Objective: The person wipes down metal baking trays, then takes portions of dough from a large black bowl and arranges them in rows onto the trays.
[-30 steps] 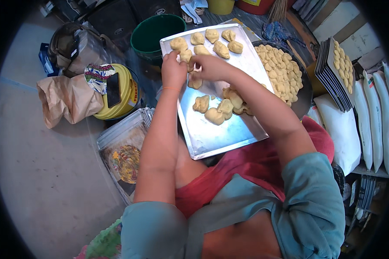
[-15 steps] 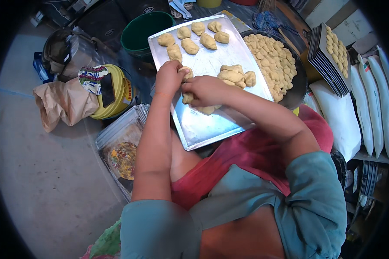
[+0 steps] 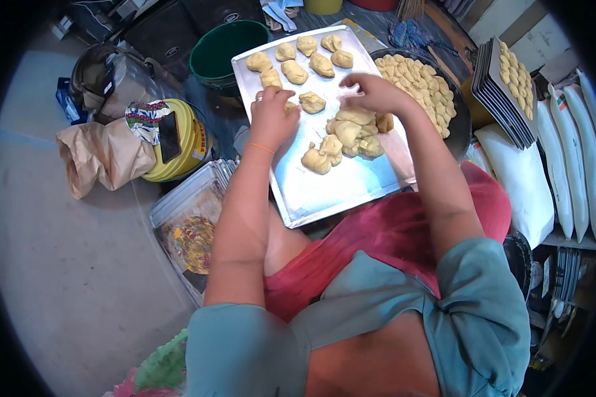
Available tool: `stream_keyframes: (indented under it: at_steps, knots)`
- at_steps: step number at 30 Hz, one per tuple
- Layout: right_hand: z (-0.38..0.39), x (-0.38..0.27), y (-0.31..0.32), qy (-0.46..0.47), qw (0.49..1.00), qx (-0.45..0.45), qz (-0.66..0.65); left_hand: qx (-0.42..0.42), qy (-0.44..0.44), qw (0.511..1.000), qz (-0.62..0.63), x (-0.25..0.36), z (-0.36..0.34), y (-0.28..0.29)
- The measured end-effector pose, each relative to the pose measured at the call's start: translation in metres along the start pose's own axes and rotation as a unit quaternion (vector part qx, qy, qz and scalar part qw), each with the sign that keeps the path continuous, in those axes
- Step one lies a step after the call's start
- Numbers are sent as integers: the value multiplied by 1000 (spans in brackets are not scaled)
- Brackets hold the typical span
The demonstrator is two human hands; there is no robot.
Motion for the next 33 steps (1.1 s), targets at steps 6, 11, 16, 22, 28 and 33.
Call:
stream_keyframes:
  at_steps: [6, 11, 16, 22, 28, 33]
  knots:
    - [25, 30, -11, -112, 925, -196, -304, -71, -26, 997, 4, 26, -8, -28]
    - [18, 47, -6, -252, 857, -66, -444, -79, -53, 995, -8, 26, -5, -34]
    - [-5, 36, -24, -193, 891, 96, -400, -9, -82, 991, 110, 59, -5, -33]
    - [-8, 35, -27, -84, 977, 0, -195, -11, -72, 996, 46, 58, -8, -46]
    - [-18, 71, -13, -72, 969, 49, -229, -24, -92, 995, -36, 67, -16, -53]
    - [-15, 82, -4, -194, 890, 167, -378, 30, -98, 992, -69, 64, -14, -56]
Point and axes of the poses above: each hand's wrist, its own z-axis away from the middle knuckle, its own y-axis out of the back of the hand, x = y × z, the point moved 4 cm from there along -z, towards the middle knuckle, and after that the axes turned 14 degrees about x, right-handed, at the moved point
